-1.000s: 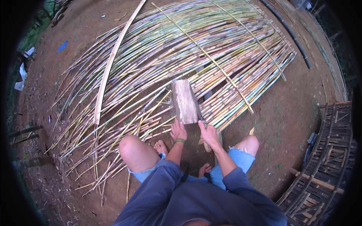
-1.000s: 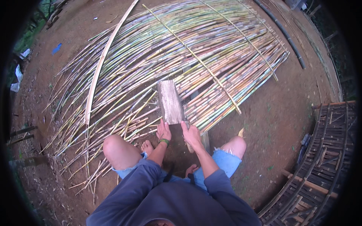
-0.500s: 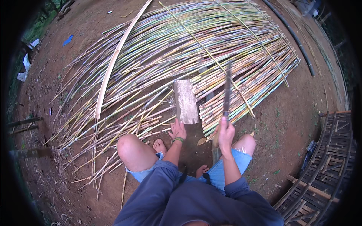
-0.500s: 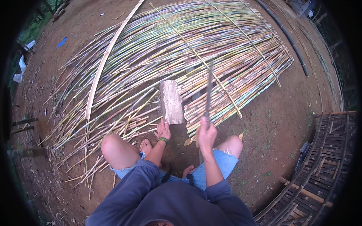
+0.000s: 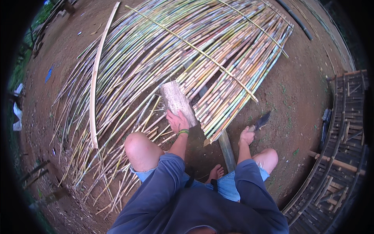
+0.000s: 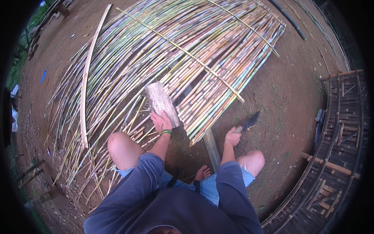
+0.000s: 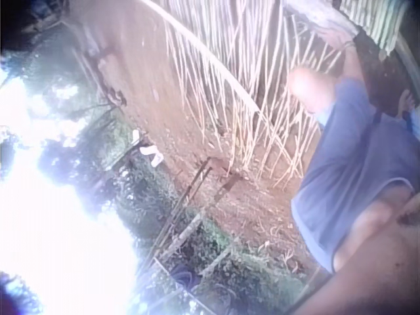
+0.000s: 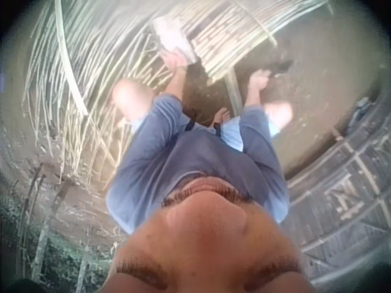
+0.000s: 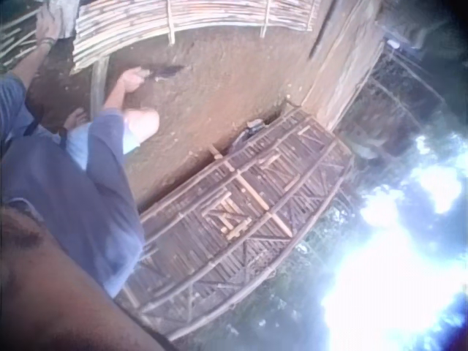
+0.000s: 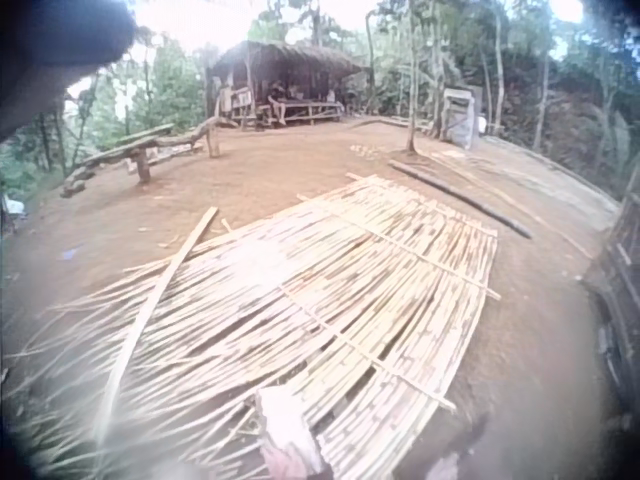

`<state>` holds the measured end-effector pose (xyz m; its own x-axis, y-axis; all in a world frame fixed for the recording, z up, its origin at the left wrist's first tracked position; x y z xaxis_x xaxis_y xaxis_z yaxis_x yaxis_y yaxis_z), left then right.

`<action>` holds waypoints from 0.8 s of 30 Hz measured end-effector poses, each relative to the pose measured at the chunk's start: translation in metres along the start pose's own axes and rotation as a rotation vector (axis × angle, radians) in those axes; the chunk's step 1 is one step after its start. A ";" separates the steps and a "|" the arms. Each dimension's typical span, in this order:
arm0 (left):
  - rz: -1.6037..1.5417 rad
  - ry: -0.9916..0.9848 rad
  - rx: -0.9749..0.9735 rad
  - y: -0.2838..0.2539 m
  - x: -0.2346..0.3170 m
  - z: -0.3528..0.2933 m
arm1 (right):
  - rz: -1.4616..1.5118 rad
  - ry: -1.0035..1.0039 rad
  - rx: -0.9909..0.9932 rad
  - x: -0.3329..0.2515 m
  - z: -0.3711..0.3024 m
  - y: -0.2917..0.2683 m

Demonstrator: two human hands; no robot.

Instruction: The person sits on the ground and uses a machete to split long bamboo poles into thin strips. They place the bamboo on a wooden block and repeatedly strike it with the machete to separate the material, then gather the resulting strips.

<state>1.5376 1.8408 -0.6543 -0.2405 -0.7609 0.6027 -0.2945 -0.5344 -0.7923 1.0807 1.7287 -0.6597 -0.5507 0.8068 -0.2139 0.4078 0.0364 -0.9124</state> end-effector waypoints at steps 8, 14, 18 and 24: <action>0.071 -0.024 -0.009 -0.003 0.001 0.001 | 1.068 -0.070 -0.837 -0.072 -0.079 0.073; -0.074 -0.056 -0.042 0.001 -0.015 0.009 | 1.452 0.133 -1.210 -0.112 -0.138 0.086; -0.110 0.085 0.014 -0.012 -0.011 0.015 | 1.256 0.116 -1.214 -0.114 -0.138 0.090; -0.040 0.401 0.084 -0.032 0.042 0.047 | 1.307 0.036 -1.154 -0.121 -0.142 0.066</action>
<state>1.5802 1.8088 -0.6079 -0.5765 -0.5443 0.6094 -0.2380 -0.6016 -0.7625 1.2779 1.7168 -0.6449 0.5452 0.6560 -0.5220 0.8068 -0.2414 0.5392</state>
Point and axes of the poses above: each hand's wrist, its own z-axis towards the middle knuckle, its own y-axis out of the palm, x = y × z, the point moved 9 cm from there along z, towards the middle knuckle, and after that the axes turned 4 degrees about y, right-handed, at the moved point
